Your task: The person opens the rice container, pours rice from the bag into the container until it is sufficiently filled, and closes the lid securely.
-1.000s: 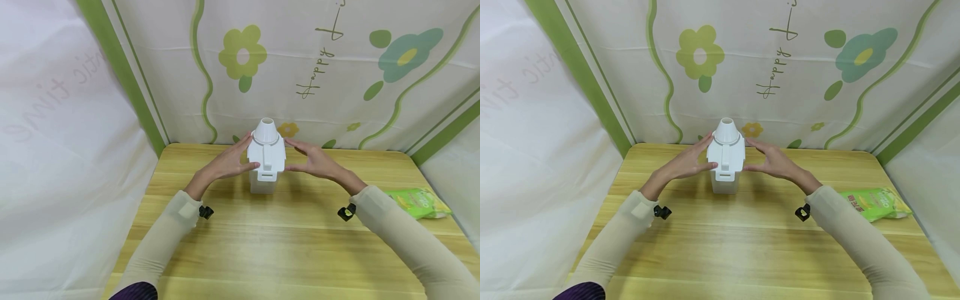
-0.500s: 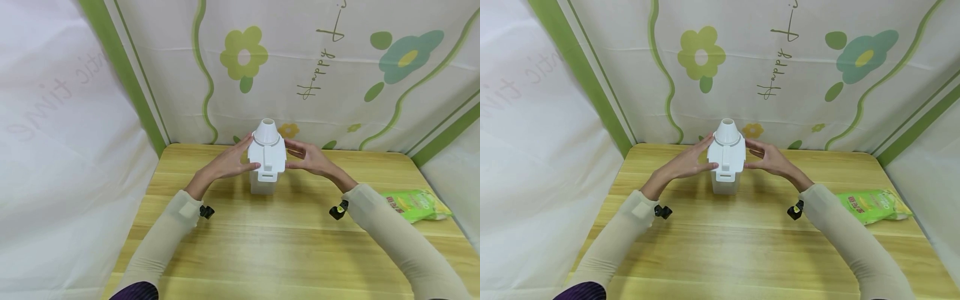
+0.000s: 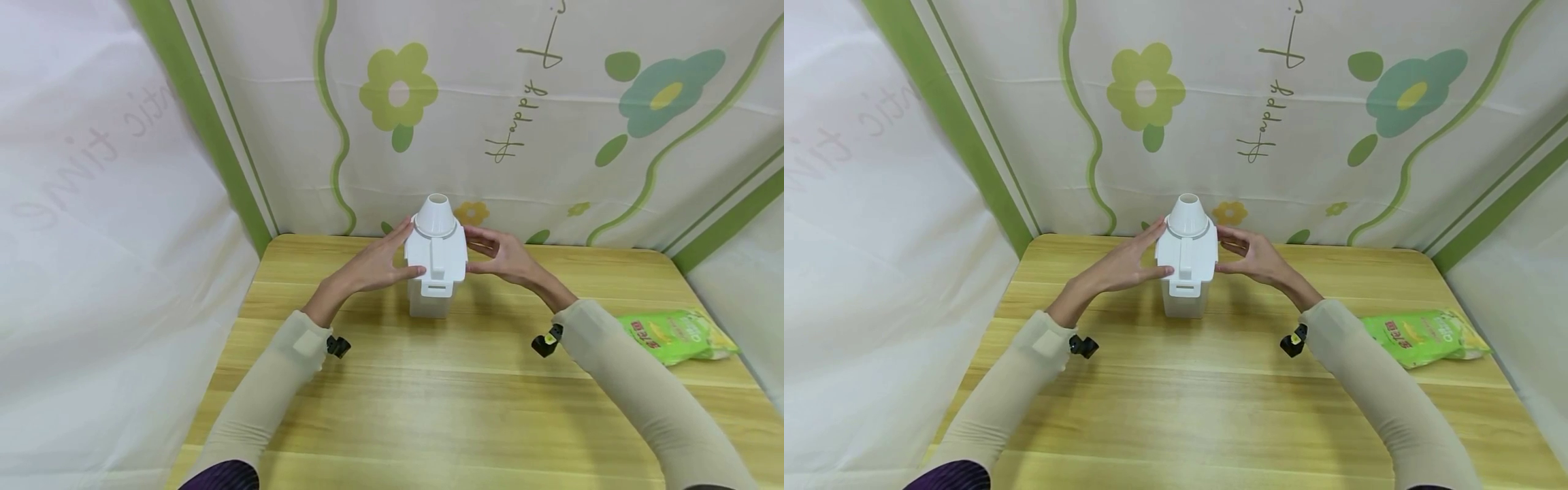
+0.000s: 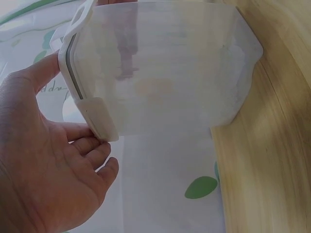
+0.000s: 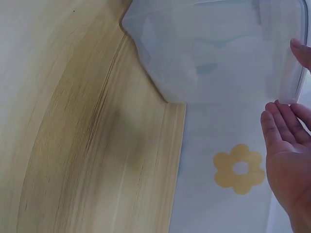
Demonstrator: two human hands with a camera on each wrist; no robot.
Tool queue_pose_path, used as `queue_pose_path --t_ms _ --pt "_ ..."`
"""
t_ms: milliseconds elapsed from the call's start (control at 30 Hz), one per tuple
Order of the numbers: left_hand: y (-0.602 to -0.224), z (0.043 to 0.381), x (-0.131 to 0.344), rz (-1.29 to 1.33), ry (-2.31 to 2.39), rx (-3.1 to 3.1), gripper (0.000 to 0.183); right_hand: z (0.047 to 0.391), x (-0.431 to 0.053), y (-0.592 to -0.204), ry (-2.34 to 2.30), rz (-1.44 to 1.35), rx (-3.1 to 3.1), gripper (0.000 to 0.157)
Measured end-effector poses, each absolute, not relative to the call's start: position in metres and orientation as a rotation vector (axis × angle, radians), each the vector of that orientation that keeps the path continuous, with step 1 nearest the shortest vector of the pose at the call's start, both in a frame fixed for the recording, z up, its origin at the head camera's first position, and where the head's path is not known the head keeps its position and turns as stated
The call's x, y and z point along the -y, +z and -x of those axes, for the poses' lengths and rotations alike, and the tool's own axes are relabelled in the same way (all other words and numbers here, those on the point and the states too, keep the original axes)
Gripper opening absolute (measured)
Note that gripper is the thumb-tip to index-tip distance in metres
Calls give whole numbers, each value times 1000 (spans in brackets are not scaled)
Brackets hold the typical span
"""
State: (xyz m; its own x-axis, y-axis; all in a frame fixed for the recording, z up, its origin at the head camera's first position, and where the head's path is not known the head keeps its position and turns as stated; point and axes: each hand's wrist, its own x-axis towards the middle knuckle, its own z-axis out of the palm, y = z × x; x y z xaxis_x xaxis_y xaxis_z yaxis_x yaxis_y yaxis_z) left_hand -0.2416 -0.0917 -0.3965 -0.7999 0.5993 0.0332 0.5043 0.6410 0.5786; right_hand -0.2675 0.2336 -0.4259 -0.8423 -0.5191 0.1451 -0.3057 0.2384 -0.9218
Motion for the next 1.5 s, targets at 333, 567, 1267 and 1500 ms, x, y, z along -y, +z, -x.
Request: queue_pose_path --t_ms 333,567,1267,1500 --pt "-395 241 93 -893 864 -2707 103 272 -228 -430 -1648 837 -2430 80" --pt "-396 242 92 -878 849 -2717 104 273 -227 -429 -1565 935 -2555 75" --pt "-394 241 89 -878 885 -2692 104 281 -231 -418 -1278 1236 -2710 75" --pt "-392 241 90 -861 897 -2684 105 282 -235 -398 -937 1235 -2843 77"
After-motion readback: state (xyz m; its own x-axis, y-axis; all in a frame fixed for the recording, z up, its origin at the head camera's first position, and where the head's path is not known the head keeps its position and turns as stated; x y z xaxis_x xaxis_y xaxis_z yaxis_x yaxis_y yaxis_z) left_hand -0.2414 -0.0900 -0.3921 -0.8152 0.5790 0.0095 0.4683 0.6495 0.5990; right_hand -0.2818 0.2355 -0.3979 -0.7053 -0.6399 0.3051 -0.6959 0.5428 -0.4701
